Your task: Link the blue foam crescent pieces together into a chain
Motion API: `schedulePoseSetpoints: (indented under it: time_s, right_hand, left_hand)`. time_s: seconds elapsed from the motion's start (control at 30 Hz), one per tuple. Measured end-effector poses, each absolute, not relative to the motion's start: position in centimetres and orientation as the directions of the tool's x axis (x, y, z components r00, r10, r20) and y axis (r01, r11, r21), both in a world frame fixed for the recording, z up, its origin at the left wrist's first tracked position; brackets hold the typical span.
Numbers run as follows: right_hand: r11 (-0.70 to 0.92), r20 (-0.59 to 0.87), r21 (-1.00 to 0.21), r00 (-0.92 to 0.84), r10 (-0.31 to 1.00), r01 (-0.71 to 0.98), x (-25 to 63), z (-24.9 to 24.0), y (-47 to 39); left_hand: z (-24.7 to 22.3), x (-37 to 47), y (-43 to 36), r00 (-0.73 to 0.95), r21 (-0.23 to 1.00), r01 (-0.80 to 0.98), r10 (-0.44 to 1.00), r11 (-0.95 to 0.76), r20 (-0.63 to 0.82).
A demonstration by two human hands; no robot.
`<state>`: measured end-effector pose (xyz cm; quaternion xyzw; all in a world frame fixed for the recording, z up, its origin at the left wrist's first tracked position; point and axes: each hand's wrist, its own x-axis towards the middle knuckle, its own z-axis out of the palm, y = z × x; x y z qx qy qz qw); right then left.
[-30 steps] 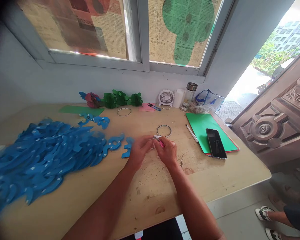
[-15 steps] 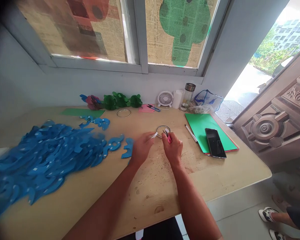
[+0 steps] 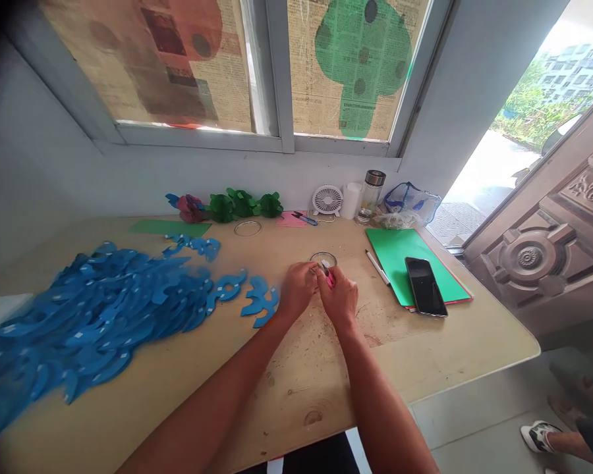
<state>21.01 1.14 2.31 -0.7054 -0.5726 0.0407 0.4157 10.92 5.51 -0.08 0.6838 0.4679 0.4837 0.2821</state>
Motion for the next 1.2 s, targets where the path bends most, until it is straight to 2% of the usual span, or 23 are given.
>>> schedulePoseSetpoints:
  time_s: [0.1,0.23,0.47,0.8,1.2]
  right_hand:
    - [0.001,0.405,-0.603,0.306,0.861,0.798,20.8,2.2,1.1]
    - [0.047,0.365,-0.581,0.209,0.907,0.813,20.1,2.1,0.8]
    - [0.151,0.31,-0.552,0.034,0.95,0.82,18.8,1.6,0.5]
    - [0.23,0.214,-0.477,-0.142,0.966,0.848,18.1,1.5,0.3]
    - [0.266,0.201,-0.452,-0.193,0.96,0.851,18.1,1.6,0.2]
  left_hand:
    - [0.1,9.3,4.5,0.067,0.865,0.301,0.913,-0.402,0.402]
    - [0.7,6.5,3.0,0.033,0.956,0.08,0.959,-0.282,0.281]
    - [1.1,3.9,2.3,-0.032,0.98,-0.145,0.99,-0.14,0.137]
    - [0.3,2.7,2.9,0.087,0.978,0.006,0.974,-0.209,0.208]
    - [0.2,2.4,2.7,0.116,0.961,0.147,0.969,-0.233,0.218]
